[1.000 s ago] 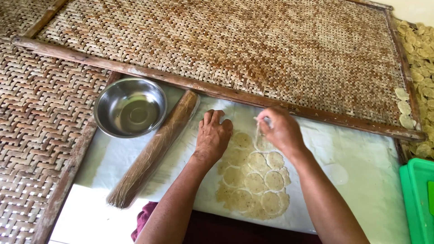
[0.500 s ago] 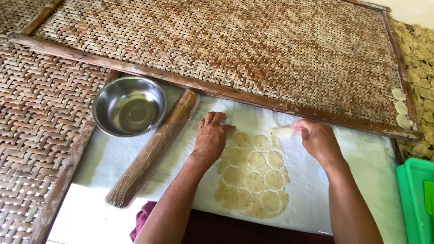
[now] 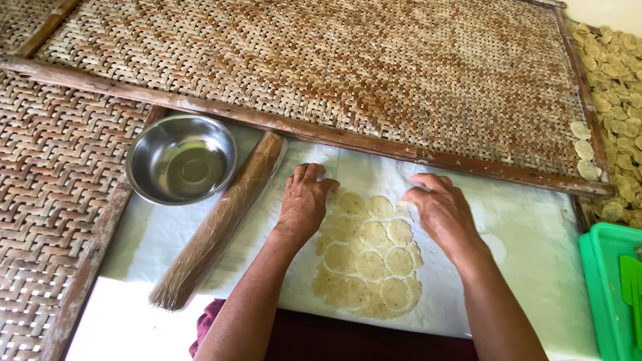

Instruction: Rolling out dough and cutting it into circular shapes using a mold.

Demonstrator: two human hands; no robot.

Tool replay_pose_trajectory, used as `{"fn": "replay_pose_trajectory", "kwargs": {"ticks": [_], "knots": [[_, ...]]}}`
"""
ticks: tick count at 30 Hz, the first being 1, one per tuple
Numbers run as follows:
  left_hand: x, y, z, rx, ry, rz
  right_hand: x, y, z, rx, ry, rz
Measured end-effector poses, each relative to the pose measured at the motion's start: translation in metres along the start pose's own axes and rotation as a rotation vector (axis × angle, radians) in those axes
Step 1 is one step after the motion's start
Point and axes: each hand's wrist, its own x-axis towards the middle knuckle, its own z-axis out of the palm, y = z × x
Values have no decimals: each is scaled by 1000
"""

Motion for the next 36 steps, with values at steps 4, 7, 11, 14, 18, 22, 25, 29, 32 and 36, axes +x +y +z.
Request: {"fn": "replay_pose_trajectory", "kwargs": {"ticks": [4,7,11,14,18,22,25,29,32,36], "knots": [[0,1,-1,17,-16,-10,-16,13,-19,113,-81,79],[-2,5,-8,-8,-35,-17,-21,17,-38,140,-103,106],[-2,5,-7,-9,-20,-16,-23,21,-56,291,-192,381],[-1,1,-2,-4,-8,-9,-27,28,-56,293,-195,462],[-3,-4,3,51,19,51,-38,32,-55,289,-158,461],[-5,-2,2,160,-24,104,-45,23,-58,400,-113,465],[-6,-2,6,202,18,134,-47,17,-57,321,-205,551],[-7,-4,10,130,13,93,-57,19,-48,257,-104,383],[-12,-1,2,38,13,41,-63,13,-51,282,-73,420],[-8,-8,1,47,-7,36,-71,11,-47,454,-21,496]]}}
